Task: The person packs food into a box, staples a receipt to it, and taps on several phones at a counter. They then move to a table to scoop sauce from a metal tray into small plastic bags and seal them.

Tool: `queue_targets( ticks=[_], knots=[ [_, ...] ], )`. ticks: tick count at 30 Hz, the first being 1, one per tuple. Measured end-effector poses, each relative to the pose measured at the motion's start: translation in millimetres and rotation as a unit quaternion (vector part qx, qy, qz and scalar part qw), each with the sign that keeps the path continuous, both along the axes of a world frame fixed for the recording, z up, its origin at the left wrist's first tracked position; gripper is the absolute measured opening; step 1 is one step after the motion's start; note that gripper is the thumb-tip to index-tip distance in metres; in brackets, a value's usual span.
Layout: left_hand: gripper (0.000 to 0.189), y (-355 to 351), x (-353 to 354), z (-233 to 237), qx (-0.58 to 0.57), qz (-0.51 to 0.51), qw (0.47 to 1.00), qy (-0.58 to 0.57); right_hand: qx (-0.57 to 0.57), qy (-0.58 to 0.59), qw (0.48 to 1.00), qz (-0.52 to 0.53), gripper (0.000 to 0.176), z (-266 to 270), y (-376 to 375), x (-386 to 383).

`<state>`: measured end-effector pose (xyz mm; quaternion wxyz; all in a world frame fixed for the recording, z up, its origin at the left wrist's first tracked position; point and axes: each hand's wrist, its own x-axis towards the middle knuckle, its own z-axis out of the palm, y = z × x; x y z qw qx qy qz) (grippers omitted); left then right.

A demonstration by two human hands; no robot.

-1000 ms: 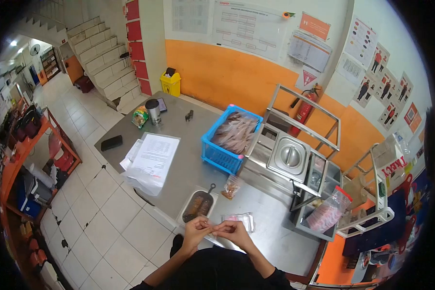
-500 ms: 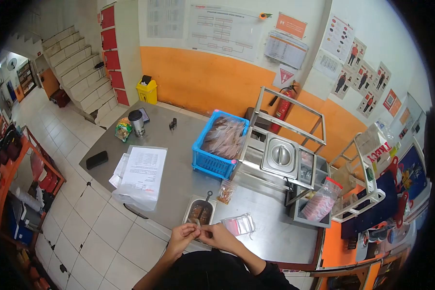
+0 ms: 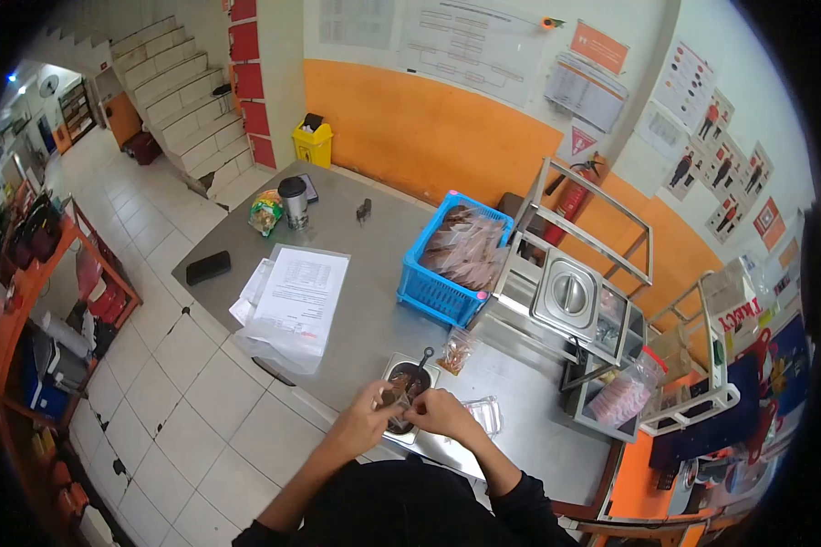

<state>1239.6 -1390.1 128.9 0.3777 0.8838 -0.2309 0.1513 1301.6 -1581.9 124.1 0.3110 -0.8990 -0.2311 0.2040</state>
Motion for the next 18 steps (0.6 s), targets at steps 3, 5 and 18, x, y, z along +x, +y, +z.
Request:
queue_targets(
  ticks=[3,5,18],
  knots=[
    [0.013,13,5,22,0.066,-0.112,0.99,-0.048,0.014,0.078,0.993,0.091,0.03,5,-6,11],
    [0.014,19,5,19,0.056,-0.126,0.99,-0.01,0.087,0.149,0.98,0.104,0.027,3,-9,20],
    [0.015,53,-41,-22,-0.073,0.105,0.983,0.133,0.192,-0.09,0.967,-0.143,0.024,-76,-10,56]
  ],
)
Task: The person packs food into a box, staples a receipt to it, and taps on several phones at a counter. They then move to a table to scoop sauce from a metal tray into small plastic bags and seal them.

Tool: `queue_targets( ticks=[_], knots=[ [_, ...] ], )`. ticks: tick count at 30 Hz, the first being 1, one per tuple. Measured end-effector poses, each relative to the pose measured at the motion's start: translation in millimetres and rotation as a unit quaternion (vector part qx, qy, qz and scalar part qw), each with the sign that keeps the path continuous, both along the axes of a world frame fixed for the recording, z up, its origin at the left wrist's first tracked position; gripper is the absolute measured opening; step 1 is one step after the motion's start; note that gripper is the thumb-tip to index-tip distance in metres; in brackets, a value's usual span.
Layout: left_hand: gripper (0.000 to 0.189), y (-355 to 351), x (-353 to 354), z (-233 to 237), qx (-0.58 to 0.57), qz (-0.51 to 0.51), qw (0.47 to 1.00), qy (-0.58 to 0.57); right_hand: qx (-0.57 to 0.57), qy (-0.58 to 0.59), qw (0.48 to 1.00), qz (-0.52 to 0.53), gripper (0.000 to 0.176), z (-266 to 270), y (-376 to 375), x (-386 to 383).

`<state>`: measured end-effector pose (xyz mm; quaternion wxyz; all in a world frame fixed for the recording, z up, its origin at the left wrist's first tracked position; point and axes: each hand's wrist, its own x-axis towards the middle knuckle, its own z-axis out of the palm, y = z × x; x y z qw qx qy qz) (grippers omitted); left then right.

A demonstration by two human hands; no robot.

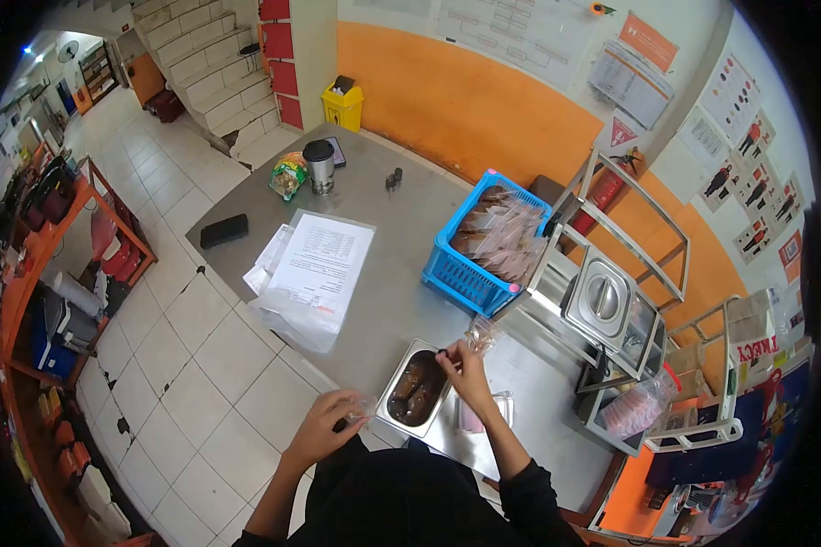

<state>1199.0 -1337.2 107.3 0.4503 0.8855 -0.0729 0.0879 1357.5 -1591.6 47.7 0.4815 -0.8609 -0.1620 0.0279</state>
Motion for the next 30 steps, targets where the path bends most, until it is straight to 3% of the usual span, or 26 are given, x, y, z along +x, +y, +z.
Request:
queue_targets(
  ticks=[2,3,4,6,12,13,16,17,21,24,28,30],
  knots=[
    [0.015,0,-9,-15,-0.029,0.013,0.999,0.022,-0.009,0.05,0.998,0.043,0.015,10,2,-33],
    [0.015,-1,-13,-23,-0.046,0.022,0.998,0.033,0.013,0.104,0.992,0.067,0.014,42,6,-52],
    [0.015,-3,-17,-27,-0.064,0.031,0.996,0.045,-0.04,0.097,0.992,0.076,0.019,27,-3,-65],
    [0.015,-4,-21,-28,-0.051,0.03,0.998,0.039,-0.012,0.009,0.996,0.084,0.015,36,-7,-85],
    [0.015,-8,-28,-29,-0.012,0.033,0.999,0.025,0.018,-0.088,0.996,0.018,0.01,56,-5,-100],
    [0.015,-9,-29,-29,-0.011,0.035,0.999,0.026,-0.024,-0.139,0.989,0.048,0.012,59,-2,-100],
    [0.02,-9,-29,-27,0.025,0.038,0.999,0.013,0.015,-0.166,0.944,0.283,0.014,40,-2,-94],
    [0.02,-8,-30,-27,0.028,0.041,0.999,0.017,-0.029,-0.166,0.921,0.35,0.016,50,-3,-93],
    [0.016,-10,-33,-19,0.023,0.048,0.998,0.046,-0.025,-0.143,0.939,0.311,0.016,65,-19,-84],
    [0.019,-12,-35,-22,0.021,0.046,0.997,0.061,-0.02,-0.2,0.938,0.283,0.018,68,-14,-78],
    [0.031,-17,-37,-23,0.009,0.036,0.998,0.056,-0.071,-0.192,0.887,0.414,0.021,59,-5,-83],
    [0.035,-17,-39,-26,-0.003,0.041,0.996,0.079,-0.067,-0.187,0.897,0.395,0.02,51,-14,-82]
  ],
)
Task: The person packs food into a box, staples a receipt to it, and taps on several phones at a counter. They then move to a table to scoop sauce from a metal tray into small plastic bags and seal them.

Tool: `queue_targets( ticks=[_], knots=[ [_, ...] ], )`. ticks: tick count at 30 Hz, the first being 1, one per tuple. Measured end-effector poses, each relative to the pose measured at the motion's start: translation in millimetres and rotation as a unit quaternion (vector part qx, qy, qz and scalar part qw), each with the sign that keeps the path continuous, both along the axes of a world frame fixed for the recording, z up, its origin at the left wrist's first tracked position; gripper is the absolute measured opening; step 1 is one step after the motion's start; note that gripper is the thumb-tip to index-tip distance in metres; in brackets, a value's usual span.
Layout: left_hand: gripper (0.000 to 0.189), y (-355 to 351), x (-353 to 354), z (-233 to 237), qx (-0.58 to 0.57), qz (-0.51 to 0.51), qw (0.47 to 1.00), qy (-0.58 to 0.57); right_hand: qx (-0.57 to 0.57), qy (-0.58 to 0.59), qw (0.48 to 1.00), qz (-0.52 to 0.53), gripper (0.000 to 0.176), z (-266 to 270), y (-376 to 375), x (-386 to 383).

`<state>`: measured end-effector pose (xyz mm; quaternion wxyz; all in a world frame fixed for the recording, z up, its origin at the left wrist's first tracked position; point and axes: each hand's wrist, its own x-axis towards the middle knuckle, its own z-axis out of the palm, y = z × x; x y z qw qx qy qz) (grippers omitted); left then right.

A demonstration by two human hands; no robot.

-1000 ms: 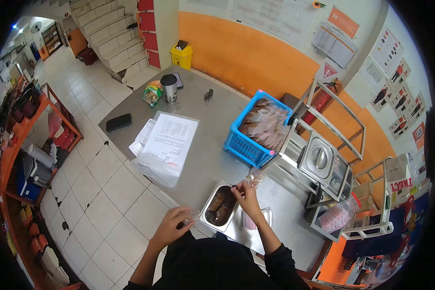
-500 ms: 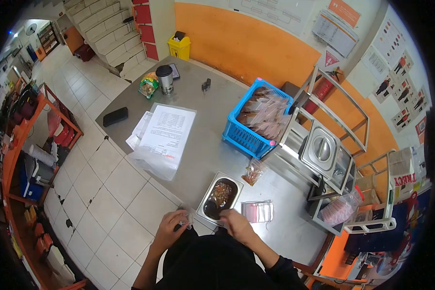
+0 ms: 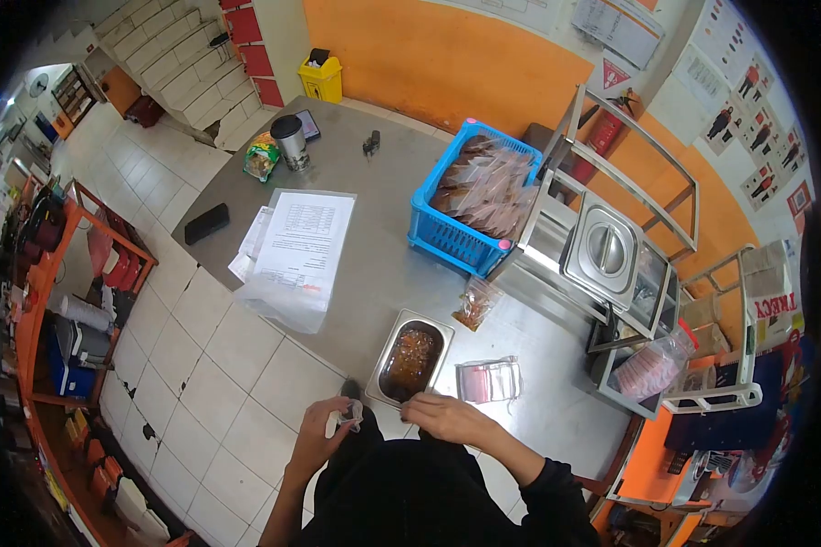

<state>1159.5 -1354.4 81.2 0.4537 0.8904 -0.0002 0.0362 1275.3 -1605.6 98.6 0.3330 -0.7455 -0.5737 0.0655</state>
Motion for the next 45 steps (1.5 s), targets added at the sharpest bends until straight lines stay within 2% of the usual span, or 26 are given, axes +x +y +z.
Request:
queue_targets(
  ticks=[2,6,9,12,15,18,19,22,23,27,33,37,41,44,45],
  knots=[
    [0.037,-1,-1,-2,-0.001,0.003,1.0,0.009,0.024,0.031,0.999,-0.037,0.019,4,-7,6],
    [0.039,-4,2,-4,0.025,-0.018,1.0,0.003,0.092,0.013,0.991,-0.1,0.015,16,6,10],
    [0.039,-8,4,-5,0.054,-0.043,0.997,0.017,0.025,0.042,0.999,-0.021,0.013,0,10,4],
    [0.041,-12,7,-7,0.092,-0.067,0.993,0.025,0.033,0.094,0.993,-0.055,0.011,-2,-5,3],
    [0.047,-17,3,-15,0.127,-0.081,0.988,0.031,0.055,0.159,0.96,-0.224,0.012,6,-21,3],
    [0.054,-21,0,-22,0.149,-0.091,0.984,0.037,0.091,0.236,0.915,-0.313,0.012,18,-28,4],
    [0.056,-22,-1,-23,0.155,-0.095,0.983,0.039,0.105,0.195,0.922,-0.317,0.01,20,-27,5],
    [0.057,-26,-1,-24,0.173,-0.089,0.98,0.032,0.124,0.213,0.917,-0.313,0.01,13,-24,-2],
    [0.057,-27,-2,-26,0.176,-0.088,0.98,0.033,0.106,0.241,0.915,-0.306,0.01,12,-21,-5],
    [0.059,-31,-6,-30,0.196,-0.082,0.976,0.036,0.042,0.232,0.934,-0.268,0.01,-14,-13,-9],
    [0.064,-32,-11,-39,0.211,-0.082,0.973,0.045,0.131,0.219,0.902,-0.35,0.011,-4,-17,-10],
    [0.065,-32,-13,-46,0.208,-0.086,0.973,0.052,0.094,0.259,0.901,-0.336,0.012,-16,-9,-14],
    [0.066,-33,-14,-45,0.202,-0.078,0.975,0.051,0.121,0.179,0.92,-0.327,0.017,-25,-11,-23],
    [0.066,-32,-15,-44,0.198,-0.074,0.977,0.043,0.11,0.115,0.946,-0.283,0.02,-18,-19,-19],
    [0.066,-32,-16,-47,0.2,-0.074,0.976,0.04,0.093,0.076,0.965,-0.232,0.021,-21,-22,-15]
  ],
)
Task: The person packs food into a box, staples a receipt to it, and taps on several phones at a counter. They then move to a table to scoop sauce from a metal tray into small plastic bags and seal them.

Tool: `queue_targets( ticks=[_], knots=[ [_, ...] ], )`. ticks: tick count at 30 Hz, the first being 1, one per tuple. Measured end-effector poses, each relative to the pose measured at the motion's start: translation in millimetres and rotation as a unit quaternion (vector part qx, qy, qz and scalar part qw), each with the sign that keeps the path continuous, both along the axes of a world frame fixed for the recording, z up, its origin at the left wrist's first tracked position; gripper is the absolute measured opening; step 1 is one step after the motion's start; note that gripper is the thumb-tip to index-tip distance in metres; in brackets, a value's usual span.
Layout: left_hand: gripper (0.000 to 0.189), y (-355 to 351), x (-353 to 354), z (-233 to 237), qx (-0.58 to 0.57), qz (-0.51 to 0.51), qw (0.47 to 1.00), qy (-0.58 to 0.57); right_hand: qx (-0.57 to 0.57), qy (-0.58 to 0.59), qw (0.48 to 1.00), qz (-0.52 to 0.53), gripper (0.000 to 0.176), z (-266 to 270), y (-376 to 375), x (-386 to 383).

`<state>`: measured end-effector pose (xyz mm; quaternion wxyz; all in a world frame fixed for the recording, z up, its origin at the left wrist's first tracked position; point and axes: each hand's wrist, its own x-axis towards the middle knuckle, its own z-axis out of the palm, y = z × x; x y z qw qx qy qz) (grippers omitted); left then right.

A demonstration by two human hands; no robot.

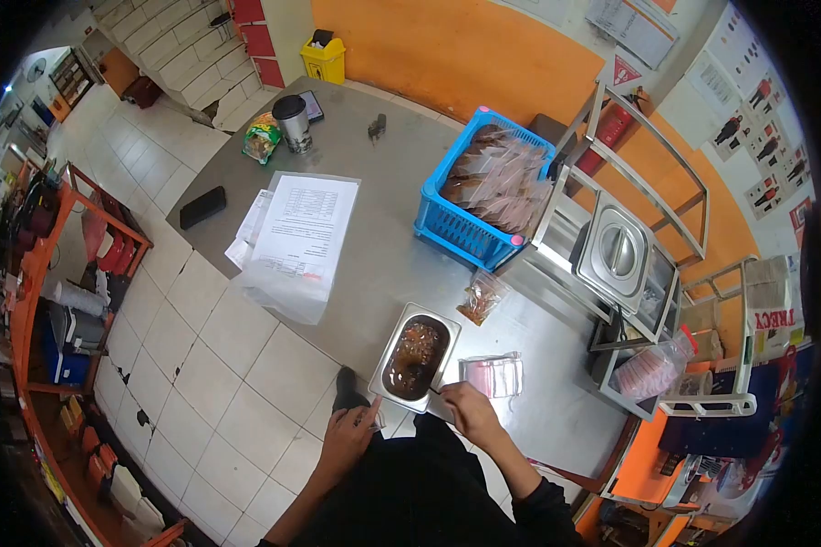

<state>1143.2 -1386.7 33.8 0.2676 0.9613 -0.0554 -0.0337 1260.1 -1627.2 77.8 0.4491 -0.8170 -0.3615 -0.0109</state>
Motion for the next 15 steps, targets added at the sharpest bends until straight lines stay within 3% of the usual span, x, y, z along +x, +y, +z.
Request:
queue_targets(
  ticks=[4,8,11,13,15],
  knots=[
    [0.066,0,1,2,0.009,-0.003,1.0,0.002,-0.076,0.0,0.992,0.104,0.015,-5,9,4],
    [0.065,1,0,-2,0.016,-0.005,1.0,-0.01,-0.011,0.187,0.981,-0.055,0.006,-13,17,0],
    [0.065,1,1,-1,0.026,-0.008,0.999,-0.016,0.073,0.238,0.953,-0.173,0.022,-27,17,7],
    [0.064,2,2,1,0.025,-0.009,1.0,-0.011,0.203,0.297,0.9,-0.246,0.025,-70,10,8],
    [0.064,2,1,-3,0.023,-0.009,1.0,-0.016,0.232,0.32,0.871,-0.291,0.026,-70,8,9]
  ],
)
